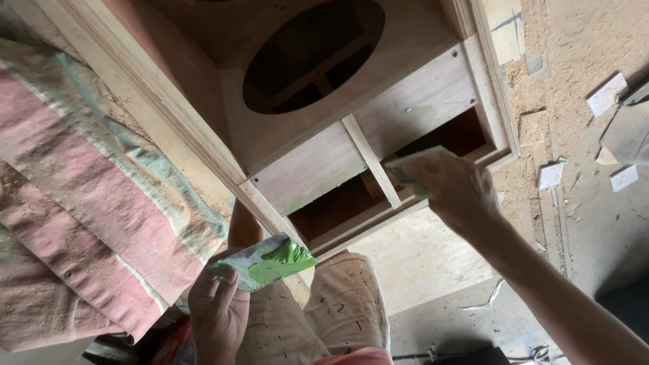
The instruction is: The person applies wood putty to the seams and gaps of a wooden speaker enclosure using hand-held scrapers, smoothing the material across the surface.
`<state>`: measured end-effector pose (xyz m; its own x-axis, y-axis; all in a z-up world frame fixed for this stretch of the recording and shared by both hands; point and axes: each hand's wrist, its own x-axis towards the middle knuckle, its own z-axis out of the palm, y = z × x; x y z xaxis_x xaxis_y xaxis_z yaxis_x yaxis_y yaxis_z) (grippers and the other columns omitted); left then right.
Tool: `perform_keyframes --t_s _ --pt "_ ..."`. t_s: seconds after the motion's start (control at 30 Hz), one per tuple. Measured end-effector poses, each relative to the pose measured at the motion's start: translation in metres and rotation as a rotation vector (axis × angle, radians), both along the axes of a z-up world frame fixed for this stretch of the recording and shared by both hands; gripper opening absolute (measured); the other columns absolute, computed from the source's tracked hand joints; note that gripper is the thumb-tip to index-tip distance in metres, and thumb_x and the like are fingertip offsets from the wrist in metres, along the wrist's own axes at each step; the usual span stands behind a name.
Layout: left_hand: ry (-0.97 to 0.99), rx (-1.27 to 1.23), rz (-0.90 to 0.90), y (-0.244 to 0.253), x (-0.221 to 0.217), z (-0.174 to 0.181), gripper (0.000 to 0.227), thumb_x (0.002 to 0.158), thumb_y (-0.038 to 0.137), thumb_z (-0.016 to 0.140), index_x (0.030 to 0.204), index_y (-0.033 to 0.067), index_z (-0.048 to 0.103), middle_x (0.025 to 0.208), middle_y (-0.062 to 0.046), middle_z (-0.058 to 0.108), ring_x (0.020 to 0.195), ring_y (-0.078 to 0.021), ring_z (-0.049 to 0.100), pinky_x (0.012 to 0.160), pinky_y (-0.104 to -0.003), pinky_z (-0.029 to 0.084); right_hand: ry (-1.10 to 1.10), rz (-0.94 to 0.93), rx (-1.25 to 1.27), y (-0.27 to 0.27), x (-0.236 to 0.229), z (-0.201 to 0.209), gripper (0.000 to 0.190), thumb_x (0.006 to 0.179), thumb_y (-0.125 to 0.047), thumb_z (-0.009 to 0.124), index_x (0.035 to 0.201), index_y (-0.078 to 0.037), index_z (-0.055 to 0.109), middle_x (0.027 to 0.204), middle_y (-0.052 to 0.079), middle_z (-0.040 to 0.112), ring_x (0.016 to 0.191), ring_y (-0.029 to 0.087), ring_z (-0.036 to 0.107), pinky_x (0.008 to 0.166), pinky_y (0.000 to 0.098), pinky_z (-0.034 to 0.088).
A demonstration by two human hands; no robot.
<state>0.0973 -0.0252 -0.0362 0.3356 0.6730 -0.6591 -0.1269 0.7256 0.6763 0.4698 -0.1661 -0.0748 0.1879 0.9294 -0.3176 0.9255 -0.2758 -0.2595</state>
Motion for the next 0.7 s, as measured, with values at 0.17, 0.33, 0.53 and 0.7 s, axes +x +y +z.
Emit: perform_keyframes --t_s 0.17,0.33,0.53,0.7 --pt "0.099 -0.01 0.006 0.006 -0.005 0.003 0.028 0.095 0.008 0.058 0.114 -0.0104 0.062 0.117 -0.026 0.066 0.117 -0.0392 0.064 0.104 -0.049 0.052 -0.143 0.193 0.418 -0.021 -0.001 -0.009 0.033 0.085 -0.01 0.089 0.114 -0.017 0.075 0.112 0.005 0.078 0.101 0.022 0.078 0.081 0.0342 0.065" --pt "0.154 -0.004 0.0 -0.001 -0.014 -0.001 0.014 0.096 0.009 0.059 0.1 -0.0036 0.064 0.115 -0.022 0.067 0.118 -0.0336 0.064 0.105 -0.045 0.052 -0.221 0.263 0.492 -0.018 -0.001 -0.017 0.028 0.089 -0.005 0.087 0.114 -0.015 0.078 0.11 0.006 0.079 0.102 0.022 0.078 0.089 0.0341 0.064" --pt "0.122 -0.019 0.001 0.003 -0.005 0.002 0.022 0.095 0.007 0.055 0.109 -0.0094 0.061 0.119 -0.026 0.064 0.121 -0.0364 0.061 0.107 -0.046 0.049 -0.252 0.301 0.488 -0.021 0.0 -0.03 0.029 0.09 -0.004 0.083 0.115 -0.017 0.077 0.114 0.003 0.079 0.105 0.019 0.076 0.093 0.0329 0.061" --pt "0.041 -0.006 -0.005 0.003 -0.006 0.002 0.022 0.096 0.008 0.059 0.112 -0.0069 0.064 0.117 -0.023 0.066 0.119 -0.0353 0.063 0.105 -0.046 0.052 -0.198 0.289 0.427 -0.019 -0.002 -0.016 0.029 0.087 -0.002 0.084 0.111 -0.017 0.077 0.11 0.002 0.078 0.102 0.018 0.076 0.09 0.0314 0.062"
